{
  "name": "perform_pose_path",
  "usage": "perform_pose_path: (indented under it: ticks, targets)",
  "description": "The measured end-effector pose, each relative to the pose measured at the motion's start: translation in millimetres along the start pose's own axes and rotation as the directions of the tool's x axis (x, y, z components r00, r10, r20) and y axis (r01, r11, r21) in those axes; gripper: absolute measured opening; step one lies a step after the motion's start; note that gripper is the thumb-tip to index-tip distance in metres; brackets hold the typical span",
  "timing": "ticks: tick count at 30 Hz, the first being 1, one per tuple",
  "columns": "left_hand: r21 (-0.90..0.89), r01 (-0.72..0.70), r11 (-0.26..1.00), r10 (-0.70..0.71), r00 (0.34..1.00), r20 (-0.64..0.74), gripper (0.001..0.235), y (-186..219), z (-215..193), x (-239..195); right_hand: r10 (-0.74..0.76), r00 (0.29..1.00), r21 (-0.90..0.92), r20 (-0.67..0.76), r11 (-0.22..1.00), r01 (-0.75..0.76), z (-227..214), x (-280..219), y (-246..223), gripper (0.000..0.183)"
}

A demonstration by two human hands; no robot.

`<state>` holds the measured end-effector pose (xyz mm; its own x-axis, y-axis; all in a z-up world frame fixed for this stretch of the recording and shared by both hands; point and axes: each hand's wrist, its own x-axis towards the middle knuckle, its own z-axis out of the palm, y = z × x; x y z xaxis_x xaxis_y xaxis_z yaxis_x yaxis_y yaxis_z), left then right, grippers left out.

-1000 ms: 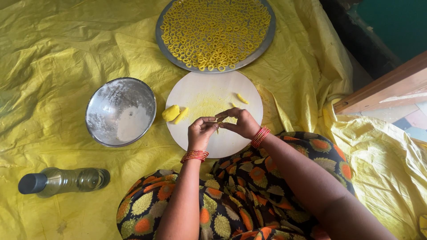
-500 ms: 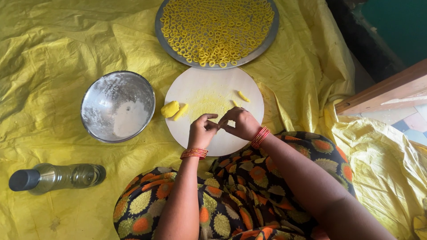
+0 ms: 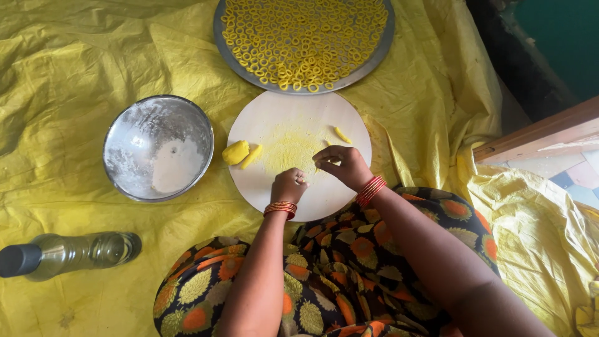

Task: The person rolls small pieces of yellow dough into thin strips on a floured board, then joins the ends to form rings and places them on a tray. The person repeats this process continuously.

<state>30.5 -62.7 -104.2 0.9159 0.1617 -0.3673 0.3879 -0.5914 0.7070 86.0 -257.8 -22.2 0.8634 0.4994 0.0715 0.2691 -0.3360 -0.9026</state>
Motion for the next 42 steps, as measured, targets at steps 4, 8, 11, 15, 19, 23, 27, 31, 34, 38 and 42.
perform_pose_path:
  ticks: [4,8,11,15,19,23,27,31,34,38,42]
  targets:
    - [0.060,-0.146,0.987,0.151,0.985,-0.079,0.032,-10,21,13,0.154,0.988,0.185,-0.005,0.971,-0.151,-6,4,0,0.024]
    - [0.283,-0.203,0.937,0.234,0.969,-0.080,0.031,-10,24,12,0.259,0.966,0.306,0.000,0.920,-0.247,-13,9,-1,0.028]
    - [0.390,-0.209,0.897,0.259,0.963,-0.079,0.035,-5,24,6,0.310,0.951,0.361,0.007,0.886,-0.291,-15,9,-4,0.027]
    - [0.484,-0.227,0.845,0.337,0.929,-0.154,0.038,4,23,0,0.304,0.952,0.456,0.023,0.845,-0.280,-16,6,-3,0.028]
    - [0.213,-0.266,0.940,0.310,0.927,-0.209,0.042,13,19,-2,0.307,0.950,0.557,0.061,0.779,-0.288,-18,5,2,0.031]
    - [-0.515,-0.243,0.822,0.215,0.970,-0.115,0.053,26,21,-3,0.310,0.949,0.655,0.060,0.705,-0.271,-18,2,4,0.028]
    - [-0.711,-0.205,0.673,0.185,0.977,-0.107,0.028,30,16,-8,0.329,0.944,0.686,0.024,0.682,-0.255,-20,1,0,0.027]
    - [-0.764,-0.132,0.632,0.096,0.991,-0.092,0.022,30,6,-11,0.370,0.929,0.655,-0.016,0.706,-0.270,-23,2,-1,0.029]
    - [-0.864,-0.140,0.484,0.093,0.990,-0.108,0.021,32,0,-11,0.366,0.930,0.630,-0.041,0.732,-0.260,-22,2,0,0.030]
    - [-0.916,-0.154,0.371,0.093,0.987,-0.129,0.022,35,-7,-13,0.342,0.939,0.645,-0.022,0.723,-0.248,-20,3,5,0.031]
    - [-0.937,-0.156,0.312,0.068,0.988,-0.141,0.032,36,-10,-15,0.297,0.955,0.649,-0.002,0.727,-0.224,-17,2,11,0.028]
